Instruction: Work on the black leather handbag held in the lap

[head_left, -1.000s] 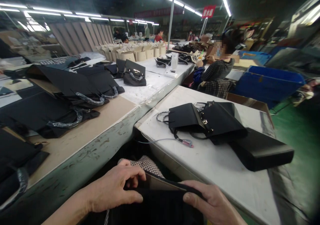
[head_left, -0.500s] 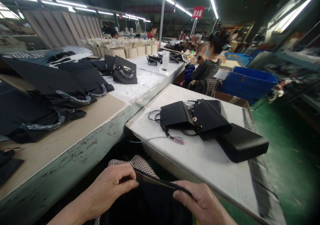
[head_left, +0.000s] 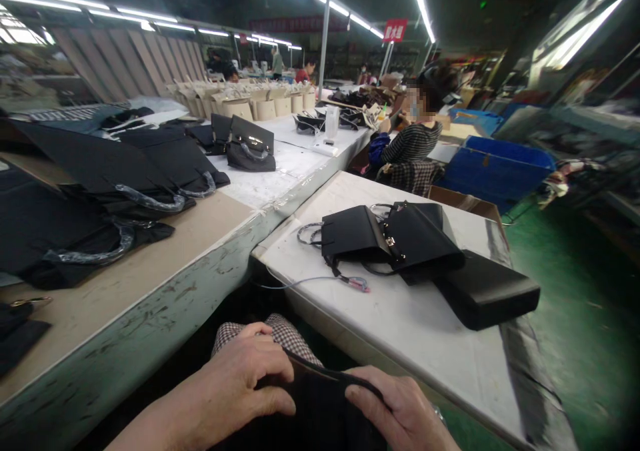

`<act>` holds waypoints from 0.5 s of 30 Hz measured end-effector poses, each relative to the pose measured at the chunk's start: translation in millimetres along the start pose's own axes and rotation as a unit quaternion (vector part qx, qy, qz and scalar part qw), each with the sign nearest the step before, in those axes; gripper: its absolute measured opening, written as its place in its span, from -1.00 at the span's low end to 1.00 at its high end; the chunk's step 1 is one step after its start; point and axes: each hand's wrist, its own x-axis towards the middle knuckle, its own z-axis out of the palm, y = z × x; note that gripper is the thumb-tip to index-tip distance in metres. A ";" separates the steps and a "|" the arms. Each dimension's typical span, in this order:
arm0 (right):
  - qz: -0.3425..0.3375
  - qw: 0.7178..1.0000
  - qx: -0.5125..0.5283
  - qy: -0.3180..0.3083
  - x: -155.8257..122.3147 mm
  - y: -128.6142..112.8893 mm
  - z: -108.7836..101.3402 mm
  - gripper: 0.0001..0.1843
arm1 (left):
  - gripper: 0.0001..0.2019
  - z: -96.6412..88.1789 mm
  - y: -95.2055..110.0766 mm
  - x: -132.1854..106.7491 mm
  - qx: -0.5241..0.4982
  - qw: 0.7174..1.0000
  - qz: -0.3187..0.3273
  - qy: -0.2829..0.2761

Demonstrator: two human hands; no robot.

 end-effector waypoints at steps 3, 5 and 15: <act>0.032 0.998 0.029 -0.041 2.8 -3.8 -9.2 -0.73 | -0.87 1.9 4.9 2.5 -0.042 0.999 0.000 0.027; 0.041 0.996 0.049 -0.059 4.6 -6.2 -10.9 -0.77 | -0.86 3.4 5.7 2.8 -0.057 0.997 -0.008 0.049; -0.020 0.999 -0.015 0.045 1.8 -13.1 12.9 -0.66 | -0.87 3.8 7.7 -0.1 -0.062 0.989 -0.061 0.119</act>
